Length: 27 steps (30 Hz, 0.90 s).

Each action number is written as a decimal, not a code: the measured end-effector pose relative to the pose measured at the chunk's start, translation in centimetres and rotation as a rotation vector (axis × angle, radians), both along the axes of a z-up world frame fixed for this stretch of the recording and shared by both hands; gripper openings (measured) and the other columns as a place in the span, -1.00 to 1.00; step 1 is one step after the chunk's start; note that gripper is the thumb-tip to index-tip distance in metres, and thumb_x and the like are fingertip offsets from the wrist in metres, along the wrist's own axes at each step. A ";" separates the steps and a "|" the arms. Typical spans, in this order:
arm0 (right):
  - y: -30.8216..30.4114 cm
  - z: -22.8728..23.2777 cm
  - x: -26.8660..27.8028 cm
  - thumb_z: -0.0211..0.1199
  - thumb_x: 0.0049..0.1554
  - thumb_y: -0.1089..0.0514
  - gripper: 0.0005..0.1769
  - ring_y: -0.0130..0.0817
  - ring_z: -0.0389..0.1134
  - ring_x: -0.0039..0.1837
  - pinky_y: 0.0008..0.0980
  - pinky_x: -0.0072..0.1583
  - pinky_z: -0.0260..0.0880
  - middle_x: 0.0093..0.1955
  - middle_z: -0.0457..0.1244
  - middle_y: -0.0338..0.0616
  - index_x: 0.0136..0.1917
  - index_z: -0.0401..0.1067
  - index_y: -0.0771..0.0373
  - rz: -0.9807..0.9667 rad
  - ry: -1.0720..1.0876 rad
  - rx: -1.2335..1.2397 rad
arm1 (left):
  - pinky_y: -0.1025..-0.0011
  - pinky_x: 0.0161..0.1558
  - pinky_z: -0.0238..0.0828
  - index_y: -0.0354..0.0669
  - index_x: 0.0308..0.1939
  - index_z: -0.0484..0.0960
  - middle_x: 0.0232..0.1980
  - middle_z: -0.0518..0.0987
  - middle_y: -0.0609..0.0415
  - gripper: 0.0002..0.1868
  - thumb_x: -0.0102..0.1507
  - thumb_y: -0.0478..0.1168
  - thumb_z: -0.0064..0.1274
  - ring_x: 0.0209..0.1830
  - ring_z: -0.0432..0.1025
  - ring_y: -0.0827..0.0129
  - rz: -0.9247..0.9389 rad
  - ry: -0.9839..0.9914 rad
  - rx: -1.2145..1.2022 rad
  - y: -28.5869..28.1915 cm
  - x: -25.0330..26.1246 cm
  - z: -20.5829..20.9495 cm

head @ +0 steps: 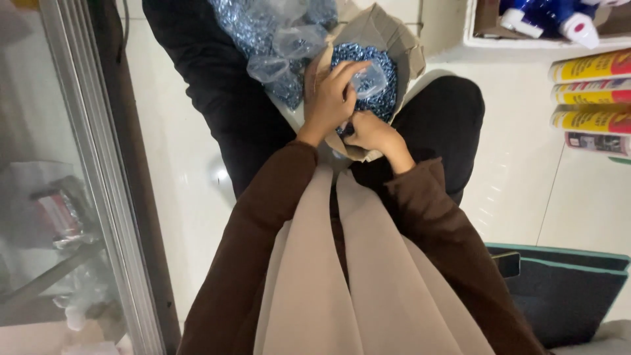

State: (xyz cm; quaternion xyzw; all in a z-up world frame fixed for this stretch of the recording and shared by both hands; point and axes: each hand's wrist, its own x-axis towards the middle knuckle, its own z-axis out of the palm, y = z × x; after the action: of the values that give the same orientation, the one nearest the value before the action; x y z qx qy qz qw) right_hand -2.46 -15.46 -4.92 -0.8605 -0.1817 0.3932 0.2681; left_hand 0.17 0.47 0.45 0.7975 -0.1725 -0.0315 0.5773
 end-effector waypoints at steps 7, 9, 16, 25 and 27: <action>-2.6 0.1 0.8 0.27 0.04 0.21 -0.63 -0.24 0.39 -0.15 -0.26 -0.16 0.46 -0.11 0.37 0.08 0.09 0.49 0.47 -0.356 0.198 0.553 | 0.05 0.23 0.36 -0.04 0.22 0.61 -0.01 0.59 0.00 -0.39 0.12 -0.50 -0.18 0.02 0.52 -0.04 0.132 -0.308 -0.082 -0.8 0.9 -5.0; -3.3 -0.8 0.8 0.19 0.17 0.18 -0.52 -0.66 0.20 -0.53 -0.75 -0.56 0.03 -0.41 0.27 -0.11 0.30 0.37 0.48 -0.608 0.373 0.692 | 0.13 0.45 -0.09 0.10 0.16 0.64 -0.08 0.63 0.18 -0.47 0.14 -0.38 -0.07 0.01 0.51 0.19 0.203 -0.456 0.157 -0.9 1.6 -7.9; -5.3 3.5 0.7 0.23 0.21 0.12 -0.68 -0.44 0.42 -0.03 -0.43 -0.06 0.58 -0.05 0.25 -0.16 0.17 0.37 0.34 -0.898 0.563 1.146 | 0.13 0.12 0.41 -0.08 0.19 0.64 -0.01 0.61 -0.02 -0.41 0.13 -0.52 -0.18 -0.03 0.53 -0.04 0.139 -0.252 -0.099 -0.7 0.3 -1.8; -4.0 12.1 2.2 0.31 0.24 0.18 -0.73 -0.52 0.25 -0.38 -0.60 -0.39 0.19 -0.34 0.21 -0.16 0.14 0.48 0.37 -0.844 -0.100 0.751 | 0.21 0.23 0.29 -0.10 0.19 0.62 0.05 0.62 0.02 -0.42 0.14 -0.58 -0.14 0.09 0.51 0.06 0.101 -0.225 -0.023 -0.3 0.1 -1.5; -3.4 14.1 2.1 0.31 0.25 0.11 -0.75 0.00 0.46 -0.02 -0.16 -0.06 0.42 -0.12 0.39 0.14 0.16 0.56 0.25 -0.704 -0.418 0.331 | 0.24 0.15 0.40 -0.07 0.19 0.64 0.00 0.61 0.03 -0.42 0.15 -0.55 -0.16 0.06 0.52 0.05 0.111 -0.208 -0.087 -0.4 -0.1 -0.9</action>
State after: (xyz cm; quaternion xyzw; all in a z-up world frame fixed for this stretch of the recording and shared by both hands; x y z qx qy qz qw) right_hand -0.35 -18.89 9.13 -0.8765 0.0117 0.0609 0.4774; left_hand 0.11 0.10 -0.40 0.7789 -0.1883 0.0909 0.5913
